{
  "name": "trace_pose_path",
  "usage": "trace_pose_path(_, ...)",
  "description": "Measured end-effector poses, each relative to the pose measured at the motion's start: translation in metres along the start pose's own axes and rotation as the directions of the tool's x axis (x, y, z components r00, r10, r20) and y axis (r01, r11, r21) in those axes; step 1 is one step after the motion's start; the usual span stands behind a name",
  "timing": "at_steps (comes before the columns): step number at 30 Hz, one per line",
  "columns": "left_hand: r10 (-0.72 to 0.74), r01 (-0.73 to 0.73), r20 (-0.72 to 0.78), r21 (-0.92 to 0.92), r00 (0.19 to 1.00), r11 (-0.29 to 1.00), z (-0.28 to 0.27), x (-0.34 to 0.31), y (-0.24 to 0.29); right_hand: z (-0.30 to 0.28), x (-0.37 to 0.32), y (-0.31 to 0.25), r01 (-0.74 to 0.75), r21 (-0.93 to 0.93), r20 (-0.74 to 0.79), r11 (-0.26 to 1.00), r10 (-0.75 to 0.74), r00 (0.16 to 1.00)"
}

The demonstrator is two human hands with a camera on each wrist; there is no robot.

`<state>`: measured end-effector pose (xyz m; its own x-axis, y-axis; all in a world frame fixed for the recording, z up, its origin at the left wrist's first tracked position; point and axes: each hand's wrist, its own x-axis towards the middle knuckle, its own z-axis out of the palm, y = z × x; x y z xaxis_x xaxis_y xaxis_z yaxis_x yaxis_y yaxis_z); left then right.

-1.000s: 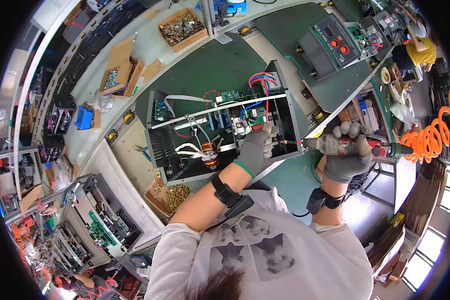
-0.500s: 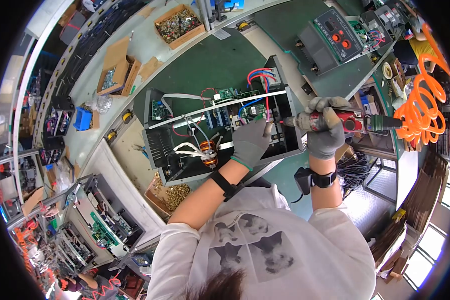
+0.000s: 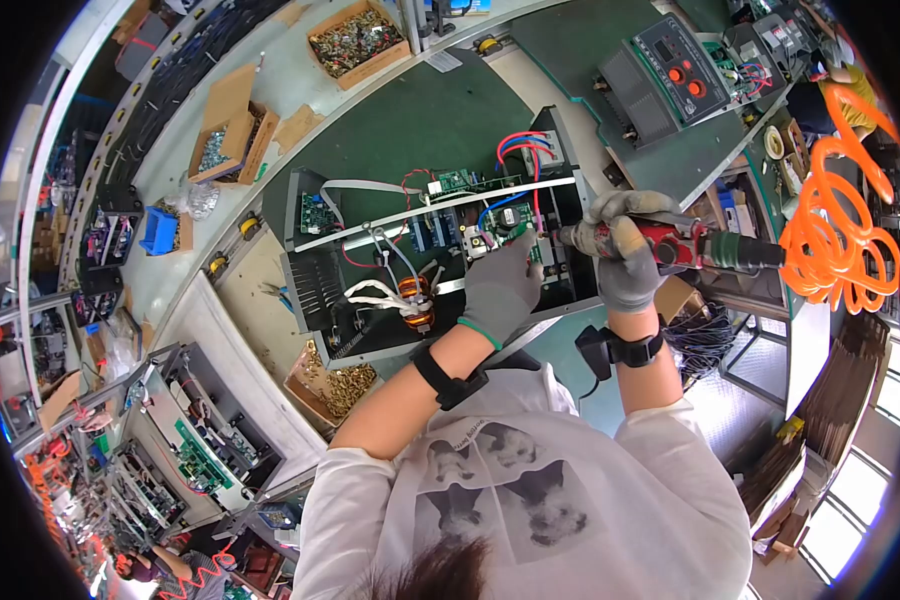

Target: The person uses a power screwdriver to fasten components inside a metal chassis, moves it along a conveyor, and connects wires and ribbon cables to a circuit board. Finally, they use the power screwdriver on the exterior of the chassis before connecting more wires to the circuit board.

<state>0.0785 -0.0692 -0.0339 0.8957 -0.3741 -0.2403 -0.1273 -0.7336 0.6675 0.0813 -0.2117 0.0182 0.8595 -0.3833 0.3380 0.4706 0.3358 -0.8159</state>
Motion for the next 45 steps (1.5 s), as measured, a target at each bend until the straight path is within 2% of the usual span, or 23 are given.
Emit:
trace_pose_path(2, -0.036, 0.035, 0.026, 0.008, 0.999, 0.999, -0.001, -0.002, 0.0, -0.002, -0.002, 0.001, -0.048, -0.016, 0.02, 0.999, 0.048, 0.999)
trace_pose_path(4, 0.005, -0.006, -0.041, -0.024, 0.999, 1.0, 0.002, -0.003, -0.006, -0.002, -0.003, 0.005, -0.057, 0.01, 0.015, 0.998, 0.057, 0.998)
trace_pose_path(9, 0.003, -0.005, -0.072, -0.027, 0.997, 1.0, 0.0, -0.003, -0.011, -0.005, -0.001, 0.015, -0.026, 0.034, 0.035, 0.999, 0.025, 0.999)
trace_pose_path(12, 0.008, -0.009, -0.129, -0.007, 0.992, 1.0, 0.001, 0.0, -0.011, -0.003, -0.003, 0.011, -0.096, 0.021, 0.062, 0.995, 0.095, 0.994)
trace_pose_path(14, 0.001, 0.001, -0.164, 0.013, 0.986, 1.0, -0.002, 0.005, -0.011, -0.003, -0.004, 0.01, -0.099, -0.023, 0.152, 0.995, 0.102, 0.983)
trace_pose_path(18, 0.078, -0.06, -0.214, 0.086, 0.974, 0.994, -0.005, 0.022, -0.011, 0.002, -0.003, 0.011, -0.107, -0.034, 0.231, 0.994, 0.112, 0.967)
trace_pose_path(19, 0.092, -0.068, -0.224, 0.116, 0.97, 0.991, -0.008, 0.027, -0.007, 0.002, -0.003, 0.011, -0.1, -0.091, 0.254, 0.991, 0.12, 0.96)
trace_pose_path(20, 0.001, 0.011, -0.064, 0.181, 0.998, 0.983, -0.013, 0.034, -0.001, 0.003, -0.002, 0.011, -0.091, -0.147, 0.278, 0.985, 0.129, 0.952)
trace_pose_path(23, 0.025, -0.016, -0.055, 0.151, 0.998, 0.988, -0.009, 0.045, -0.003, 0.009, -0.001, 0.013, -0.114, -0.134, 0.309, 0.985, 0.15, 0.939)
trace_pose_path(24, -0.01, 0.011, -0.003, 0.157, 1.0, 0.988, -0.012, 0.048, -0.002, 0.009, -0.002, 0.014, -0.121, -0.134, 0.316, 0.984, 0.158, 0.935)
trace_pose_path(26, -0.026, 0.024, 0.015, 0.134, 1.0, 0.991, -0.014, 0.051, -0.005, 0.005, -0.005, 0.016, -0.137, -0.204, 0.295, 0.969, 0.194, 0.936)
trace_pose_path(30, -0.032, 0.028, 0.053, 0.09, 0.998, 0.996, -0.018, 0.05, -0.003, 0.0, -0.007, 0.019, -0.205, -0.212, 0.345, 0.956, 0.269, 0.899)
trace_pose_path(32, -0.045, 0.038, 0.064, 0.099, 0.997, 0.994, -0.022, 0.047, -0.005, 0.0, -0.007, 0.026, -0.093, -0.244, 0.373, 0.965, 0.182, 0.91)
trace_pose_path(34, -0.074, 0.022, -0.159, -0.308, 0.984, 0.951, -0.02, 0.03, -0.009, 0.003, -0.007, 0.025, -0.112, -0.217, 0.341, 0.97, 0.183, 0.922)
trace_pose_path(35, -0.078, 0.024, -0.166, -0.305, 0.983, 0.952, -0.018, 0.025, -0.015, 0.004, -0.007, 0.024, -0.13, -0.192, 0.301, 0.973, 0.185, 0.936)
trace_pose_path(36, -0.143, 0.091, -0.028, -0.642, 0.989, 0.761, -0.015, 0.019, -0.023, 0.002, -0.007, 0.024, -0.188, -0.164, 0.282, 0.968, 0.229, 0.932)
trace_pose_path(37, -0.145, 0.176, 0.123, -0.873, 0.982, 0.456, -0.021, 0.01, -0.026, 0.006, -0.006, 0.022, -0.184, -0.159, 0.288, 0.97, 0.224, 0.931)
trace_pose_path(38, -0.039, 0.295, 0.293, -0.935, 0.955, 0.199, -0.03, -0.006, -0.031, 0.012, -0.004, 0.017, -0.152, -0.18, 0.276, 0.972, 0.198, 0.941)
trace_pose_path(39, -0.039, 0.286, 0.284, -0.937, 0.958, 0.201, -0.029, -0.018, -0.033, 0.017, -0.004, 0.013, -0.118, -0.201, 0.265, 0.972, 0.17, 0.949)
trace_pose_path(40, -0.049, 0.329, 0.325, -0.936, 0.944, 0.127, -0.026, -0.029, -0.036, 0.018, -0.002, 0.01, -0.078, -0.178, 0.294, 0.981, 0.129, 0.947)
trace_pose_path(41, -0.058, 0.369, 0.366, -0.928, 0.929, 0.049, -0.026, -0.039, -0.038, 0.026, -0.006, 0.002, -0.082, -0.145, 0.206, 0.986, 0.111, 0.972)
trace_pose_path(43, -0.073, 0.398, 0.396, -0.918, 0.915, 0.011, -0.035, -0.058, -0.038, 0.028, 0.001, -0.01, -0.013, -0.056, 0.288, 0.998, 0.029, 0.957)
trace_pose_path(45, -0.076, 0.433, 0.433, -0.901, 0.898, -0.024, -0.039, -0.067, -0.042, 0.041, 0.0, -0.031, -0.041, -0.031, 0.258, 0.999, 0.048, 0.965)
